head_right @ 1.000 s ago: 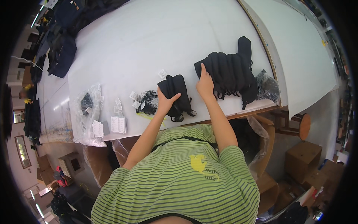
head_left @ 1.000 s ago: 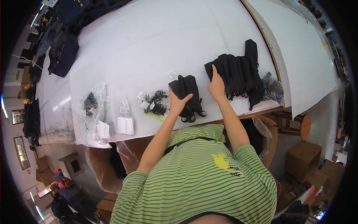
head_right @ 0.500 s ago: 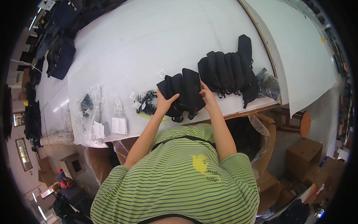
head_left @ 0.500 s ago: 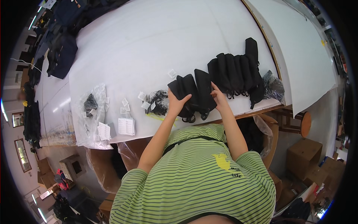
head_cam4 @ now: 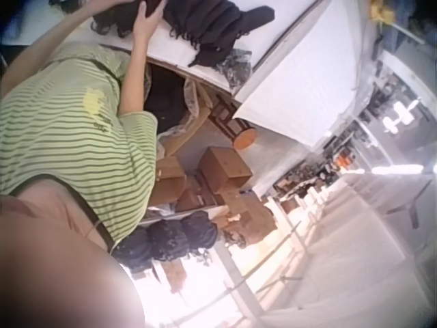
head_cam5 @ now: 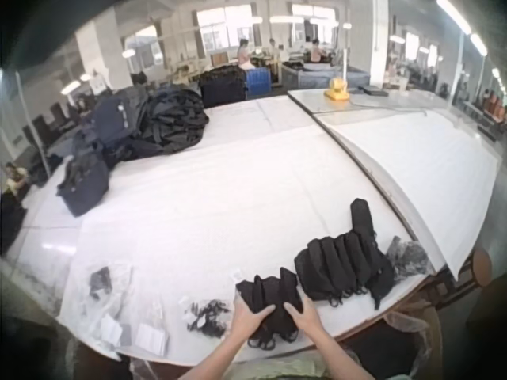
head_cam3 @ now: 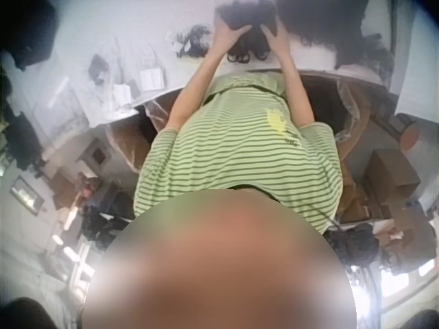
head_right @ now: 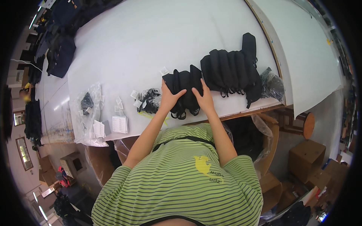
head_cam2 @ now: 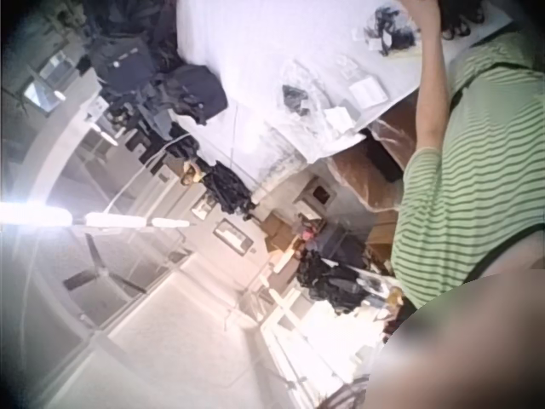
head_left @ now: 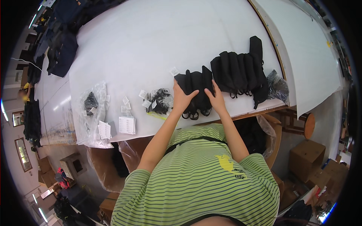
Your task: Packing black pouches and silica gel packets into a cardboard box on a production line.
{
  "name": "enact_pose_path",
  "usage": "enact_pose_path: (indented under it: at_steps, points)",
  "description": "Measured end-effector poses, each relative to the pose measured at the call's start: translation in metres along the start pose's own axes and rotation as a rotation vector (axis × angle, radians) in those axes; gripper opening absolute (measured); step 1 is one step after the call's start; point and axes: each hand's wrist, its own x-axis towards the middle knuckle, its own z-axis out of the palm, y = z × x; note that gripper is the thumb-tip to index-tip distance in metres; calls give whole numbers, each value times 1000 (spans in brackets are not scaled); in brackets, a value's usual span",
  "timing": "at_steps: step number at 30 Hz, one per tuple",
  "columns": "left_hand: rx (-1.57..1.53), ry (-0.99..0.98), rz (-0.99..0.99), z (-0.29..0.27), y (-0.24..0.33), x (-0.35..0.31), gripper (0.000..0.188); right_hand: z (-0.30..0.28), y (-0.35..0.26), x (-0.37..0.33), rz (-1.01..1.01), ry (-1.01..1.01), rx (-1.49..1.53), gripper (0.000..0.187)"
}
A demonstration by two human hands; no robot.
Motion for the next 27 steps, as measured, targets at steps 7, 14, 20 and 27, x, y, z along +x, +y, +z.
enact_pose_path:
  at_steps: [7,14,20,27]
  points:
    - [22,26,-26,3,10,-5,120,-23,-26,-3,233,-292,360,63]
    - [230,80,68,9,30,-10,113,-19,-31,-6,296,-390,399,62]
    - [235,87,8,-1,36,5,112,9,-25,-1,157,-397,293,61]
    - [319,72,-110,13,44,6,113,11,-38,-2,-165,-281,-345,61]
